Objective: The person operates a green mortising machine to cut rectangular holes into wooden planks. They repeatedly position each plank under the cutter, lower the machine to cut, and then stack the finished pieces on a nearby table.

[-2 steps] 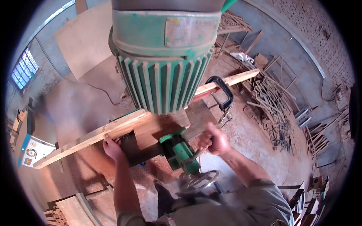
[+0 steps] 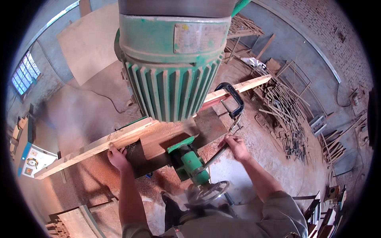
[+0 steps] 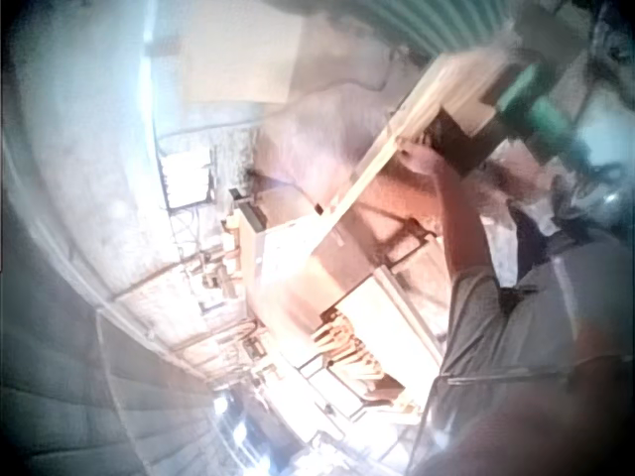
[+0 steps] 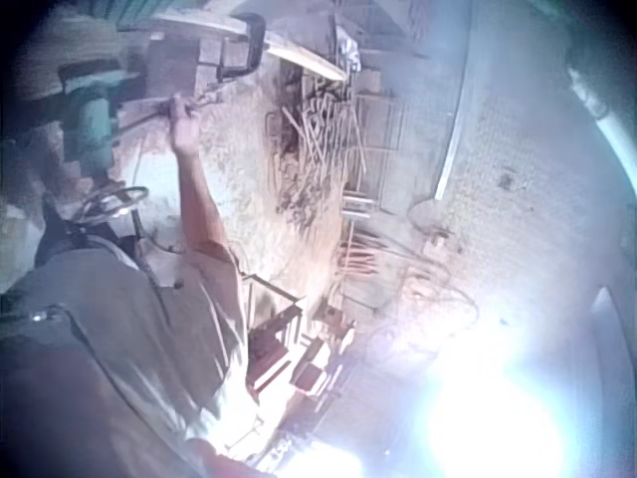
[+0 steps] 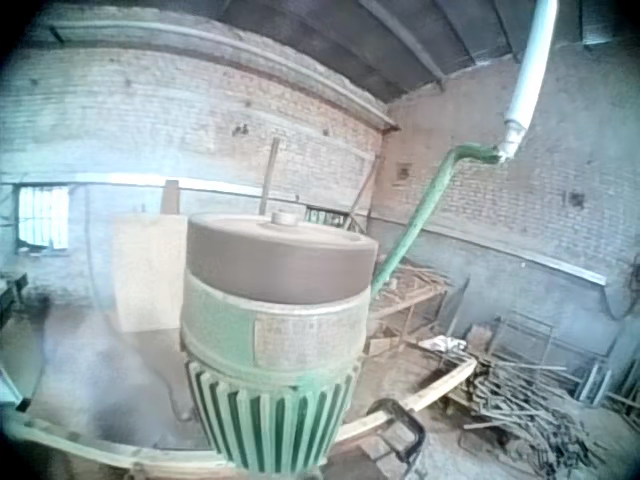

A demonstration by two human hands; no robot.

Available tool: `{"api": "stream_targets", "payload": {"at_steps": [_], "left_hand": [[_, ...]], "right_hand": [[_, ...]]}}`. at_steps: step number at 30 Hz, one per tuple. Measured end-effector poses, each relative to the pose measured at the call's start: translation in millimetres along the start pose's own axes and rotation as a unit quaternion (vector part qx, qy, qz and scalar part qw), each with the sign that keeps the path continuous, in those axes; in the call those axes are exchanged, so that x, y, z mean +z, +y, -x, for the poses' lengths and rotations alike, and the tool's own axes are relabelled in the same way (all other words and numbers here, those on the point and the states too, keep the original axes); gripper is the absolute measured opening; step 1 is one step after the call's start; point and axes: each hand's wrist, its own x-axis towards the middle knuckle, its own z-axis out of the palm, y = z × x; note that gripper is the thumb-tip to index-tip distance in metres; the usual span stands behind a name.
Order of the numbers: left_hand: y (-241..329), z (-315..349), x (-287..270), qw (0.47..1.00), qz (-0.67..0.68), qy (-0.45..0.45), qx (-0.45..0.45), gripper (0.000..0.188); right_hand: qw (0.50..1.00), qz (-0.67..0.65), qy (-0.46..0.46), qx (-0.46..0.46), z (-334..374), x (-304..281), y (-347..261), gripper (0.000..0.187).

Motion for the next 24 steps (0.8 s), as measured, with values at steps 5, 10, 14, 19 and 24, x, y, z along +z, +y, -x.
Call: {"api": "stream_targets", "payload": {"at_steps": [5,10,14,19,24], "left_hand": [[5,-18,-17,0.995,0.045,-0.031,-0.084,0.041],[25,-44,-46,0.986,0.104,-0.077,-0.103,0.035],[55,-83,-106,0.981,0.157,-0.066,-0.094,0.021],[43,-113,-193,0.965,0.224,-0.041,-0.126,0.025],[26,-82,-244,0.962,0.220,-0.019,-0.161,0.027]], "right_hand": [[0.971,-0.099,0.187,0.111,47,-30,27,0.030],[0.948,-0.103,0.255,0.163,97,-39,59,0.032],[0.925,-0.112,0.301,0.201,149,-36,84,0.030],[0.906,-0.121,0.330,0.238,211,-9,102,0.029],[0.932,-0.015,0.324,0.158,222,29,71,0.031]]}}
